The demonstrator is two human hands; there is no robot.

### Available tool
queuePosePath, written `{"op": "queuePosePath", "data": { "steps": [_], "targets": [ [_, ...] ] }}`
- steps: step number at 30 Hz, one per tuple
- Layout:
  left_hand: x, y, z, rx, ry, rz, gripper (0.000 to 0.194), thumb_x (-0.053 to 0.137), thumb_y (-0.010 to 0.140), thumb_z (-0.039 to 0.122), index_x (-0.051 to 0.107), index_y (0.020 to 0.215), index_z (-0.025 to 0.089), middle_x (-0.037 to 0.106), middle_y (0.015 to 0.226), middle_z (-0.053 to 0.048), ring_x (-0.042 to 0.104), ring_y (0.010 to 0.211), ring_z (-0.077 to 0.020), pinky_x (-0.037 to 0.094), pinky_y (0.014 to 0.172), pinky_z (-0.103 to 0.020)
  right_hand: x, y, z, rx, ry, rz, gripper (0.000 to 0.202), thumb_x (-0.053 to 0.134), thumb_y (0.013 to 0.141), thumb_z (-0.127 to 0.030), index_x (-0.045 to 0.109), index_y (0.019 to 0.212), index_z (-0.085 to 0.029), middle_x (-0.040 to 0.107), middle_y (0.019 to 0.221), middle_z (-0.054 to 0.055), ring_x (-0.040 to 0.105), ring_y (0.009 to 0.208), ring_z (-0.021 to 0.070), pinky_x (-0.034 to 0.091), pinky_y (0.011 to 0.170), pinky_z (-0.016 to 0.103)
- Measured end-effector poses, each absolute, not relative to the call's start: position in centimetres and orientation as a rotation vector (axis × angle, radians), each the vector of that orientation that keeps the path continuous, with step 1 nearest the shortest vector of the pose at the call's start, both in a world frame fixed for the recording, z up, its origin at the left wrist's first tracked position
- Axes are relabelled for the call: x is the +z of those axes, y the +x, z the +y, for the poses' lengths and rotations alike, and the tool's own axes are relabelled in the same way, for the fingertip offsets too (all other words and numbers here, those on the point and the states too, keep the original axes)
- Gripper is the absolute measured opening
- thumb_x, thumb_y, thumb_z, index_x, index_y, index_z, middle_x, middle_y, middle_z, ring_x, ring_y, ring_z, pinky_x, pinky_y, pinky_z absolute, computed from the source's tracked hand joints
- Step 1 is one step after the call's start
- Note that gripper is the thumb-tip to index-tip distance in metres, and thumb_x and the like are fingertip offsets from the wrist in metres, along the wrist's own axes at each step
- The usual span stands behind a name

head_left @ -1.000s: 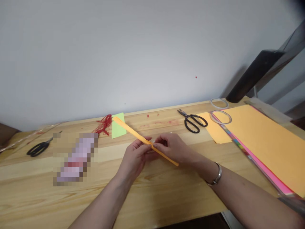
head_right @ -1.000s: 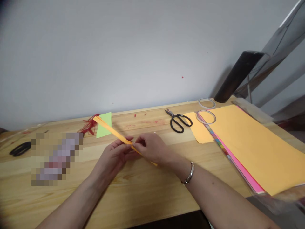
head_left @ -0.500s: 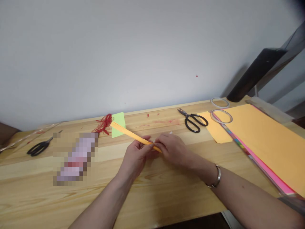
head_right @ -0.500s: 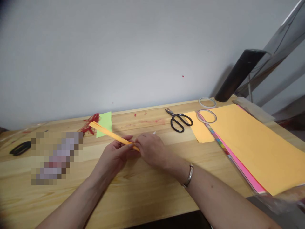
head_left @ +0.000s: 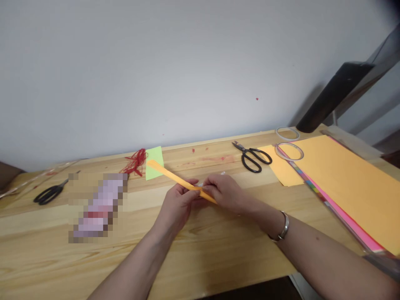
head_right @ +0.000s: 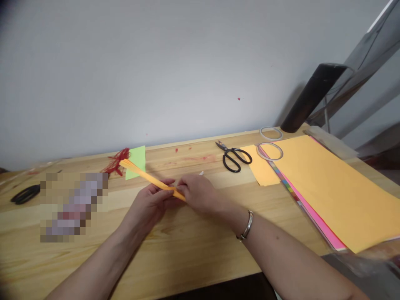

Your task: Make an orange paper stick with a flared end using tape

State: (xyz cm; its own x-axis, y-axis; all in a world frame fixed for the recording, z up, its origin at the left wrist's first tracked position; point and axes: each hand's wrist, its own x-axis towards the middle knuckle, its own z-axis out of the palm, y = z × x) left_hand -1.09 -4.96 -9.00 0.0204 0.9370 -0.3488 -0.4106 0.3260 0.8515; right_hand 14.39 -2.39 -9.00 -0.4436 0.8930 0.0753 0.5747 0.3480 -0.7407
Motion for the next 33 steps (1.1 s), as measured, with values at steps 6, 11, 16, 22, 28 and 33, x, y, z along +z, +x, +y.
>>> {"op": "queuePosePath", "data": {
  "steps": [6,11,16,22,28,33],
  "targets": [
    [-8.6,-1.1,-5.0,1.089,0.605,1.089,0.035,0.074,0.058,0.011,0.058,0.09,0.011,0.071,0.073,-0.008,0.069,0.069,-0.023,0.055,0.067,-0.037,-8.3,14.5,-2.0,1.095,-1.279,-2.055,0.02,0.049,0.083,-0.022,0.061,0.069,-0.016,0.061,0.067,-0.001,0.052,0.063,0.0103,0.034,0.056,0.022],
    [-8.4,-1.2,-5.0,1.06,0.573,1.072,0.03,0.07,0.061,0.009,0.061,0.089,0.01,0.072,0.076,-0.01,0.069,0.071,-0.0227,0.056,0.063,-0.032,-8.3,14.7,-1.7,1.19,-1.255,-1.958,0.014,0.054,0.079,-0.021,0.065,0.072,-0.017,0.063,0.068,-0.001,0.053,0.064,0.01,0.037,0.057,0.021],
    [-8.4,-1.3,-4.9,1.066,0.57,1.054,0.026,0.068,0.063,0.009,0.064,0.089,0.008,0.071,0.076,-0.01,0.069,0.072,-0.0227,0.056,0.062,-0.032,-8.6,14.8,-1.8,1.154,-1.142,-1.861,0.007,0.058,0.076,-0.019,0.064,0.075,-0.017,0.062,0.07,-0.002,0.053,0.064,0.0091,0.04,0.058,0.02],
    [-8.5,-1.4,-4.9,1.041,0.618,0.984,0.025,0.068,0.064,0.01,0.067,0.089,0.007,0.071,0.08,-0.011,0.068,0.079,-0.0238,0.055,0.067,-0.032,-9.0,15.0,-1.6,0.878,-0.938,-2.024,0.01,0.058,0.083,-0.019,0.068,0.08,-0.018,0.061,0.076,0.0,0.056,0.07,0.0098,0.043,0.066,0.022],
    [-8.7,-1.5,-4.9,1.025,0.656,0.937,0.022,0.067,0.066,0.011,0.069,0.088,0.008,0.072,0.084,-0.012,0.067,0.081,-0.0235,0.054,0.068,-0.031,-9.0,15.5,-1.4,0.717,-0.855,-2.198,0.014,0.055,0.087,-0.018,0.069,0.086,-0.018,0.059,0.079,0.001,0.054,0.073,0.01,0.041,0.067,0.022],
    [-8.9,-1.5,-4.8,1.014,0.642,0.954,0.022,0.069,0.065,0.011,0.07,0.087,0.009,0.071,0.078,-0.01,0.068,0.076,-0.0222,0.054,0.068,-0.032,-8.3,15.9,-1.3,0.409,-0.763,-2.382,0.018,0.051,0.09,-0.022,0.069,0.087,-0.018,0.06,0.079,0.003,0.051,0.073,0.0128,0.037,0.066,0.025]
  ]
}}
